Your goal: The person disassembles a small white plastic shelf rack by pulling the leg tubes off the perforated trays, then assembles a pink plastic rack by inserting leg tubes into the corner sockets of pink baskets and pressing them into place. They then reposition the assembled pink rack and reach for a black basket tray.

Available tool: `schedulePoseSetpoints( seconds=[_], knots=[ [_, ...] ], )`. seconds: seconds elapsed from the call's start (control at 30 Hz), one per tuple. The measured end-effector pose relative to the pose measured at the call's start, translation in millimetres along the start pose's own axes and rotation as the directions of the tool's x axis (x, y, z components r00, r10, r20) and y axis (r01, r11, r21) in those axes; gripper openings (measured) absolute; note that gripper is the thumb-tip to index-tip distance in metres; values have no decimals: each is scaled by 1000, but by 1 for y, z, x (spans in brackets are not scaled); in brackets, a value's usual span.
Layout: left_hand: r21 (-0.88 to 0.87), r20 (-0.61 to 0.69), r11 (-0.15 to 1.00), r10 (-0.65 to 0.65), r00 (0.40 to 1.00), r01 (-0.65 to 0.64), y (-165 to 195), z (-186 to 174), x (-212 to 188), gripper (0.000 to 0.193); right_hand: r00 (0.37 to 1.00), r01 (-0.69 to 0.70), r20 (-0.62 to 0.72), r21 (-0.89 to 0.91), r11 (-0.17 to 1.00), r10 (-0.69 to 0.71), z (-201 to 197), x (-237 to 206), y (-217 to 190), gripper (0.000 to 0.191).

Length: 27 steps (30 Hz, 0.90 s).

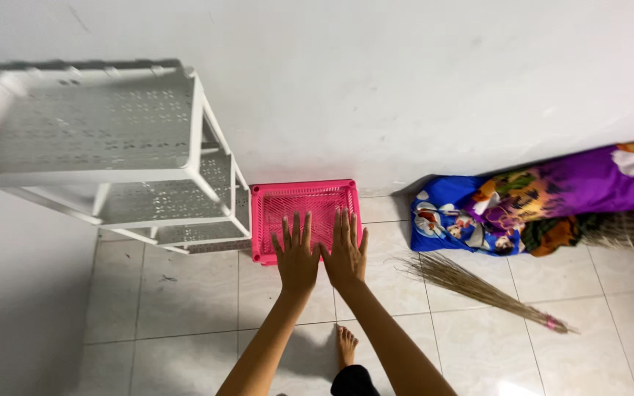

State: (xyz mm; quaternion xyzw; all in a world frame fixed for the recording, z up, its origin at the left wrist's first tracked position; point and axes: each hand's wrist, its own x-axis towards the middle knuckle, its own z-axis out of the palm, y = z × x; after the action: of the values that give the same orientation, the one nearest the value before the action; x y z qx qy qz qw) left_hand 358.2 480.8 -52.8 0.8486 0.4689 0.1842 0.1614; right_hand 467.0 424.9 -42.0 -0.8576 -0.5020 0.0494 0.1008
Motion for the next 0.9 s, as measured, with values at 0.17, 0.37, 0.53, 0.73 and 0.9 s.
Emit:
schedulePoseSetpoints(
  seconds=[0.17, 0.37, 0.53, 0.73, 0.9],
  knots=[
    [68, -115, 977, 207, 972, -200, -20, -30, -1, 74, 995, -29, -90, 22, 999, 31, -34, -4, -21, 94],
    [148, -176, 953, 289, 941, -265, -35, -61, -9, 68, 994, -52, -95, 39, 998, 55, -59, -25, -63, 96],
    [103, -166, 942, 332, 929, -318, -36, -87, -17, 69, 993, -6, -117, -1, 1000, 6, -78, -43, -65, 95],
    [129, -183, 949, 307, 934, -287, -27, -115, -42, 74, 991, 38, -124, -36, 999, -42, -105, -68, -55, 98],
    [204, -207, 959, 238, 949, -196, -12, -127, -82, 82, 987, 101, -122, -24, 995, -103, -125, -107, -50, 102]
  ],
)
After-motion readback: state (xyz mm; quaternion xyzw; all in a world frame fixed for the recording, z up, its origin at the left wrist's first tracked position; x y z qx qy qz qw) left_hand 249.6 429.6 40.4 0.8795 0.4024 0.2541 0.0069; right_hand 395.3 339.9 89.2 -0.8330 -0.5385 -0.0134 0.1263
